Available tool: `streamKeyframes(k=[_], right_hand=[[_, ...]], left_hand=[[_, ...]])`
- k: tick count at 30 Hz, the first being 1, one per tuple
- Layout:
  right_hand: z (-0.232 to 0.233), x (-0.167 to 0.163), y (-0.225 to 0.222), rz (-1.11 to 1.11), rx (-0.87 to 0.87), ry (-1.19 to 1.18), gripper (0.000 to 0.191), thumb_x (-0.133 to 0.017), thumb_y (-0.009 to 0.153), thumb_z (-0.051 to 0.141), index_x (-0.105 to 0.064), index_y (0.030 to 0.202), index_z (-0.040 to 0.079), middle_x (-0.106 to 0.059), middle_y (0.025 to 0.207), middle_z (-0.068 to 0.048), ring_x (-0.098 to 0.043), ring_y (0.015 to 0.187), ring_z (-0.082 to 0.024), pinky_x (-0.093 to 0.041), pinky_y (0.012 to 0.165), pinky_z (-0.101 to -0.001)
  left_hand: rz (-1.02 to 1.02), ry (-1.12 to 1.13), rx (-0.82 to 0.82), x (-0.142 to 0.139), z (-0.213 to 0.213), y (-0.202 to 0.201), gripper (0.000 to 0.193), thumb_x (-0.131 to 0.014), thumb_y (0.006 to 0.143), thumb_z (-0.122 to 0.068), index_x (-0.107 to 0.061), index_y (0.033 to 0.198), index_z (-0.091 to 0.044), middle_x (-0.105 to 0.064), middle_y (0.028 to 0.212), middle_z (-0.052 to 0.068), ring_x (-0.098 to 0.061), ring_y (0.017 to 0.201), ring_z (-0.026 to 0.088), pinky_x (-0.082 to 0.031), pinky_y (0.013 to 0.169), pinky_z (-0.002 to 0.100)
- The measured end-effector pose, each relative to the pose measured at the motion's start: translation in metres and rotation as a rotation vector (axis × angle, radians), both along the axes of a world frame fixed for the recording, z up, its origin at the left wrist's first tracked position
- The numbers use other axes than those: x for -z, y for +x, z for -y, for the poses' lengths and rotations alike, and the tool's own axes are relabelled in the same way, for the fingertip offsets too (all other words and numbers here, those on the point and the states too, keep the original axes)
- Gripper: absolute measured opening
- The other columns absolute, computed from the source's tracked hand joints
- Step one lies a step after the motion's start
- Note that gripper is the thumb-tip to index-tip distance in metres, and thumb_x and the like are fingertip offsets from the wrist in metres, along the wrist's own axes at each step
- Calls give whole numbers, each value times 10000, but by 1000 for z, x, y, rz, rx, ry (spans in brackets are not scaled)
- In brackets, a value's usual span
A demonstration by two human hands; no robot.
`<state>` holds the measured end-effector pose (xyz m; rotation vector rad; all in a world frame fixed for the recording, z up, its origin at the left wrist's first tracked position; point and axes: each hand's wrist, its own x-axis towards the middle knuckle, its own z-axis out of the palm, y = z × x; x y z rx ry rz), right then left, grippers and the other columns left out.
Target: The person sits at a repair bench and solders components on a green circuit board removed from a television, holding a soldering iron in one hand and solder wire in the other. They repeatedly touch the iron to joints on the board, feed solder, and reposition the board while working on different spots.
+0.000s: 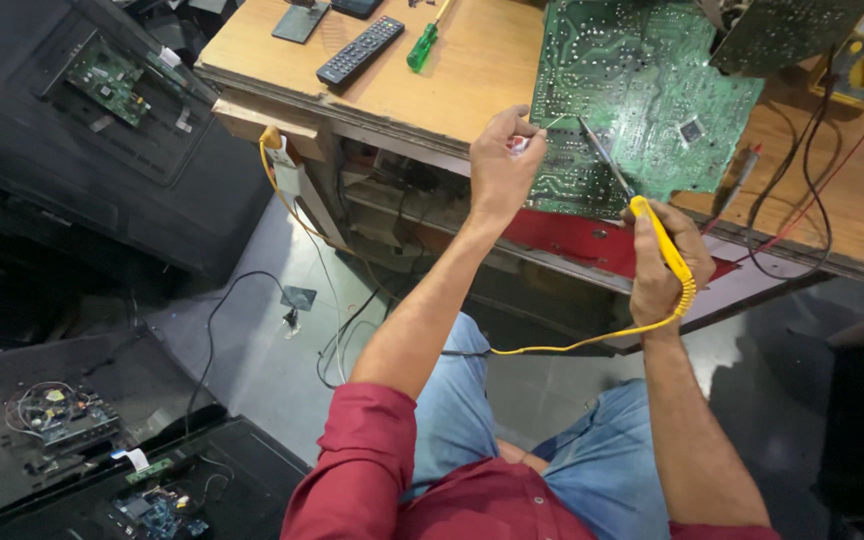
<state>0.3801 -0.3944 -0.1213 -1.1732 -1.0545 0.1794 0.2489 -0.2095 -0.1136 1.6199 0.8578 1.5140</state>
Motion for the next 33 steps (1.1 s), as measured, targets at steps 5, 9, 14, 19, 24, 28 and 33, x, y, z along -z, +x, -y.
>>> streamKeyframes(k=[5,9,14,19,24,28,33], right_hand=[[-1,1,8,-91,-65,-6,218,-621,1092,55,-655,1247,-94,-733,1104,-134,-720,997,-179,-591,959,-307],[-7,3,13,-302,-153,52,222,-637,1079,73,-653,1229,-89,-727,1107,-138,-733,991,-197,-614,942,-338],[-8,3,14,-428,-216,75,221,-642,1057,71,-648,1215,-83,-730,1108,-141,-744,981,-211,-619,911,-350],[-5,3,10,-206,-120,30,239,-637,1087,68,-647,1250,-106,-728,1126,-154,-732,1002,-197,-606,955,-335],[-3,3,9,-148,-90,17,240,-642,1094,67,-651,1258,-109,-731,1115,-154,-729,997,-193,-603,962,-327],[-5,3,8,-193,-116,48,246,-651,1082,63,-647,1257,-110,-727,1127,-151,-733,1001,-196,-610,960,-330],[-4,3,6,-195,-117,42,243,-645,1086,56,-643,1263,-111,-725,1133,-155,-730,1009,-194,-609,967,-331]], left_hand=[[-18,20,-7,-3,0,0,124,-720,865,-95,-685,927,5,-723,1210,175,-735,928,217,-574,851,328],[-12,47,-6,-3,1,0,117,-712,861,-80,-675,923,12,-732,1179,171,-735,938,226,-574,856,333],[-21,45,-7,-6,2,-2,124,-714,856,-79,-672,925,14,-728,1160,172,-735,930,236,-572,847,336],[-57,17,-15,-7,1,-2,142,-712,844,-87,-670,939,9,-727,1162,171,-734,915,238,-574,839,334],[-61,69,-22,-6,-1,-3,119,-718,844,-82,-671,906,9,-720,1183,176,-734,942,243,-573,848,338],[-44,41,-8,-5,1,-2,116,-710,848,-79,-666,906,11,-730,1171,166,-736,928,231,-574,842,333],[-28,24,9,-5,0,-2,118,-710,849,-81,-665,905,13,-735,1176,162,-737,928,217,-576,838,323]])
